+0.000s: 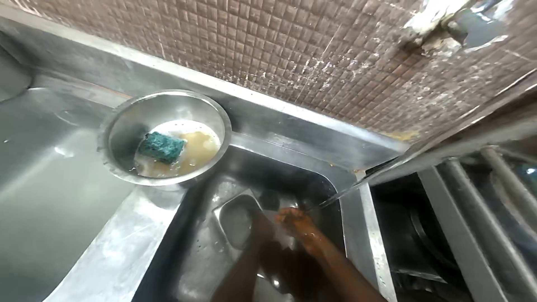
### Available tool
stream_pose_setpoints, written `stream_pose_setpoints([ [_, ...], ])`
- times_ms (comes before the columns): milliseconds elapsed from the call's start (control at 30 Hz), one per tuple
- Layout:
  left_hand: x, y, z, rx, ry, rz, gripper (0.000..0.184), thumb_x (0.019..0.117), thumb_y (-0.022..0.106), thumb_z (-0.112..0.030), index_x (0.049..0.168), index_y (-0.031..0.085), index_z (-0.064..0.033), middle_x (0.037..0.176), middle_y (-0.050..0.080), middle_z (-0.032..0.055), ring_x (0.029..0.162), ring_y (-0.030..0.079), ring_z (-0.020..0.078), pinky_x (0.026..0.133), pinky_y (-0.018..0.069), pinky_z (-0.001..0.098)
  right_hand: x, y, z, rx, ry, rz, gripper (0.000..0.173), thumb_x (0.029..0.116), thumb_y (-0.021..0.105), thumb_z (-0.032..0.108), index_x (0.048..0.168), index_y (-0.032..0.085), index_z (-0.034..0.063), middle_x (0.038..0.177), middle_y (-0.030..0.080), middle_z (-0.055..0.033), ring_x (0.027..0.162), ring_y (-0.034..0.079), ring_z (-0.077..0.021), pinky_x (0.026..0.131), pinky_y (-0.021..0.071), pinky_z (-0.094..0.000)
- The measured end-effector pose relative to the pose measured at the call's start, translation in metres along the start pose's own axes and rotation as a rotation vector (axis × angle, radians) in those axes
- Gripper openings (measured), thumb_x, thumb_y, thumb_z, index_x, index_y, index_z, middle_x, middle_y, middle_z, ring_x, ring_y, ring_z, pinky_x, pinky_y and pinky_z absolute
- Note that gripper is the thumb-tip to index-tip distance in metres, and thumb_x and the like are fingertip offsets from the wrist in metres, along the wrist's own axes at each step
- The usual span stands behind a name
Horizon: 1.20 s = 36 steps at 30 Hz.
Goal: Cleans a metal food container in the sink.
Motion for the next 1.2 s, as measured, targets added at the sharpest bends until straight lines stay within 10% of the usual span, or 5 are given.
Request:
stream_pose_setpoints([
  [233,-0.031,-0.021,0.01,0.444,-0.083,0.284,0.062,0.0917,0.067,-0.037,0.139,0.053,-0.0005,0.138,0.059,0.0251,0.126,0.059,0.0427,0.098,0.0483,0.0661,0.009,0.006,0.005,0.171,-0.086,-0.052,0.031,0.1013,0.055,0.0,0.132,0.057,-0.0015,0.122,0.07,-0.0143,0.105,0.071,-0.0217,0.088,0.0594,-0.0356],
  [367,-0.023,-0.013,0.002,0.562,0.096,0.335,0.076,0.0938,0.068,-0.036,0.155,0.038,-0.0012,0.162,0.035,0.0222,0.139,0.047,0.0426,0.108,0.0428,0.0641,0.008,0.01,-0.005,0.176,-0.041,-0.03,0.032,0.1008,0.054,-0.003,0.133,0.056,-0.0015,0.12,0.071,-0.0154,0.104,0.072,-0.0235,0.086,0.0604,-0.037],
  [600,-0.03,-0.015,0.007,0.936,0.13,0.436,0.059,0.0871,0.076,-0.03,0.136,0.058,-0.002,0.133,0.061,0.0271,0.124,0.057,0.0492,0.101,0.0388,0.0746,-0.002,-0.004,-0.005,-0.041,0.068,0.043,0.026,0.1025,0.058,0.009,0.128,0.06,0.0032,0.114,0.072,-0.011,0.096,0.072,-0.0198,0.08,0.0587,-0.0349],
  [1000,-0.082,-0.045,-0.04,0.802,0.28,0.295,0.048,0.1026,0.055,-0.02,0.15,0.047,-0.0121,0.135,0.06,0.0267,0.125,0.057,0.0477,0.101,0.0455,0.0672,-0.009,-0.003,0.025,0.132,-0.025,-0.075,0.027,0.1021,0.057,0.004,0.128,0.058,-0.001,0.113,0.07,-0.0152,0.096,0.07,-0.0212,0.081,0.0578,-0.0349],
  [1200,-0.053,-0.086,-0.011,0.323,0.266,0.101,0.047,0.1103,0.04,-0.039,0.126,0.066,-0.0039,0.123,0.067,0.0215,0.117,0.064,0.0361,0.103,0.048,0.0583,-0.036,-0.015,0.049,-0.137,-0.116,0.115,0.026,0.1048,0.053,0.006,0.129,0.059,0.0003,0.112,0.073,-0.0126,0.093,0.072,-0.0197,0.081,0.0584,-0.0355],
])
Point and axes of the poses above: each hand's wrist, its own x-axis towards the middle knuckle, its own y-axis out of the palm, z = x × y, the point moved 4 cm from there along x, towards the middle knuckle
